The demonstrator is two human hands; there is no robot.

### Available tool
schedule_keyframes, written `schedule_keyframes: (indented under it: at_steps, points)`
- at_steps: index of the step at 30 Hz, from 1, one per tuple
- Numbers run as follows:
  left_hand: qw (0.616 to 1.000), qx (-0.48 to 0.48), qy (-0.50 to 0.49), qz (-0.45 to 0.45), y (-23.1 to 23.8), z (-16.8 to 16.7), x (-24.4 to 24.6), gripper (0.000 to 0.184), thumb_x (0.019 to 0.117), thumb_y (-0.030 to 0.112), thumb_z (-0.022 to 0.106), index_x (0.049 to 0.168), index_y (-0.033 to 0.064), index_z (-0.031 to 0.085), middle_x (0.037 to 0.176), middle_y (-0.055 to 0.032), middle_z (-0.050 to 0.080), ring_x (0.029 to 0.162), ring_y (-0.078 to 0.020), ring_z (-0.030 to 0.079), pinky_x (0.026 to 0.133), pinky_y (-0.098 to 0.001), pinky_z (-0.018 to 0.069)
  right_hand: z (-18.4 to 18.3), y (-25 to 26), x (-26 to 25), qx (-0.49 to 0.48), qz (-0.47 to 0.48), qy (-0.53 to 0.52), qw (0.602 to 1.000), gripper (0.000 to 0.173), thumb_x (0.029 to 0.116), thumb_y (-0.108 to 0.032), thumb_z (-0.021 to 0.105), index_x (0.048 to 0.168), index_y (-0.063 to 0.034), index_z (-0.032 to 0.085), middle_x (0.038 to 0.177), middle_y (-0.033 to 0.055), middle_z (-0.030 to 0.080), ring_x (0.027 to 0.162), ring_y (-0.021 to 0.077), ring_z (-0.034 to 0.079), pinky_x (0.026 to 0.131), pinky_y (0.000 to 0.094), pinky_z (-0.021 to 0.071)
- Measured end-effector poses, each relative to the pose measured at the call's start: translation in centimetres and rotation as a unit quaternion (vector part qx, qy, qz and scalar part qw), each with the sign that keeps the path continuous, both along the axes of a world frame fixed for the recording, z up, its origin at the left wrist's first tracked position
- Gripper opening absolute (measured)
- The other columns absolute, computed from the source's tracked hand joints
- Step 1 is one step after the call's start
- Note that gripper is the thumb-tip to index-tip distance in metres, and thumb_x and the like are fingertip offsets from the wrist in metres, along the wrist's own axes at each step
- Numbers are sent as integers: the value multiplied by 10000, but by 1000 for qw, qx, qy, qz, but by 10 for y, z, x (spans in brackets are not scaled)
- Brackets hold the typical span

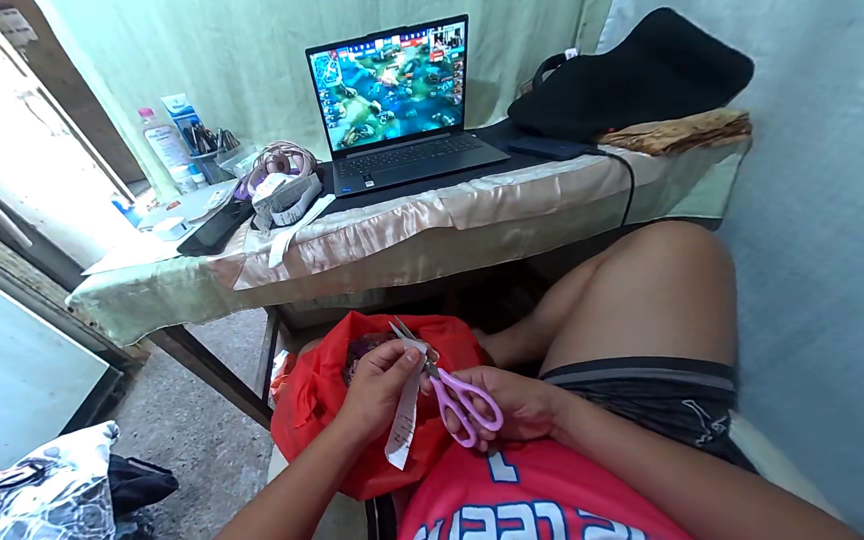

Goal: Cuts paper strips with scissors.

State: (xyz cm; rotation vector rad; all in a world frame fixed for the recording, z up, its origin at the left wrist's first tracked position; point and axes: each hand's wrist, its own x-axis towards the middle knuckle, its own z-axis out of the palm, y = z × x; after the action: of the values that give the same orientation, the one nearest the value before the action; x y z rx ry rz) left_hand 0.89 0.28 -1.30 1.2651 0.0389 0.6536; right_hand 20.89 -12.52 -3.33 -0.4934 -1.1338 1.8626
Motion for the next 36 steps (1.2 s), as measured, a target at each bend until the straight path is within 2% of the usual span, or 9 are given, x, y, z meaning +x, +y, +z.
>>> schedule_keyframes:
  at_steps: [3,7,11,15,21,23,26,29,36]
  points:
    - [1000,7,-3,12,3,2,-2,204,1060,158,553,1128,31,697,1069,-95,720,784,-129,691,730,-298,606,3,-1,-4,-3,-35,0,999,346,995,-244,663,1325,-150,611,1037,76,728,771,111,696,660,252,587]
    - [999,22,21,10,9,5,-6,202,1058,150,555,1117,14,692,1047,-103,716,801,-149,695,751,-330,612,3,0,-8,24,-79,-55,995,403,1017,-262,634,1384,-129,536,1073,89,708,816,115,691,690,243,579]
    - [997,56,60,-7,13,8,-10,205,1056,148,560,1111,12,704,1031,-94,721,807,-150,697,749,-326,614,7,-4,-15,46,-109,-147,982,510,992,-162,665,1469,-83,502,1119,90,726,923,140,709,840,291,591]
    - [996,46,74,-27,12,15,-15,226,1073,141,517,1148,3,678,1077,-139,720,785,-180,713,702,-342,626,10,-6,-14,61,-93,-178,978,427,1006,-144,650,1415,-61,560,1125,83,734,917,116,714,770,246,593]
    - [985,21,161,52,12,33,-25,252,1085,142,490,1197,-15,653,1103,-181,709,780,-252,734,704,-400,648,8,-8,-15,25,-97,-147,984,385,1035,-165,600,1402,-80,521,1164,143,722,1005,262,729,847,403,622]
    - [980,12,184,70,14,37,-28,264,1090,149,478,1192,-16,657,1142,-181,721,788,-244,738,687,-375,641,9,-8,-14,34,-125,-149,980,409,1037,-177,599,1424,-93,498,1166,144,719,1027,271,723,850,408,621]
    - [972,13,221,73,19,37,-29,257,1092,168,486,1167,-10,654,1041,-149,744,734,-202,726,634,-332,623,10,-7,-9,85,-195,-187,959,431,1035,-140,577,1445,-51,482,1119,126,715,1000,216,706,888,359,589]
    - [966,-2,250,65,24,32,-25,239,1080,166,515,1156,-6,662,979,-126,739,702,-180,703,625,-322,611,15,-8,-2,94,-252,-273,924,433,991,-148,669,1398,-65,546,1114,67,705,964,137,688,863,290,578]
    - [959,10,268,93,33,24,-21,217,1068,197,549,1088,20,673,790,-54,673,654,-160,665,652,-342,612,14,-11,-1,69,-266,-399,875,534,941,-281,753,1410,-119,557,1184,37,679,984,88,684,841,257,585]
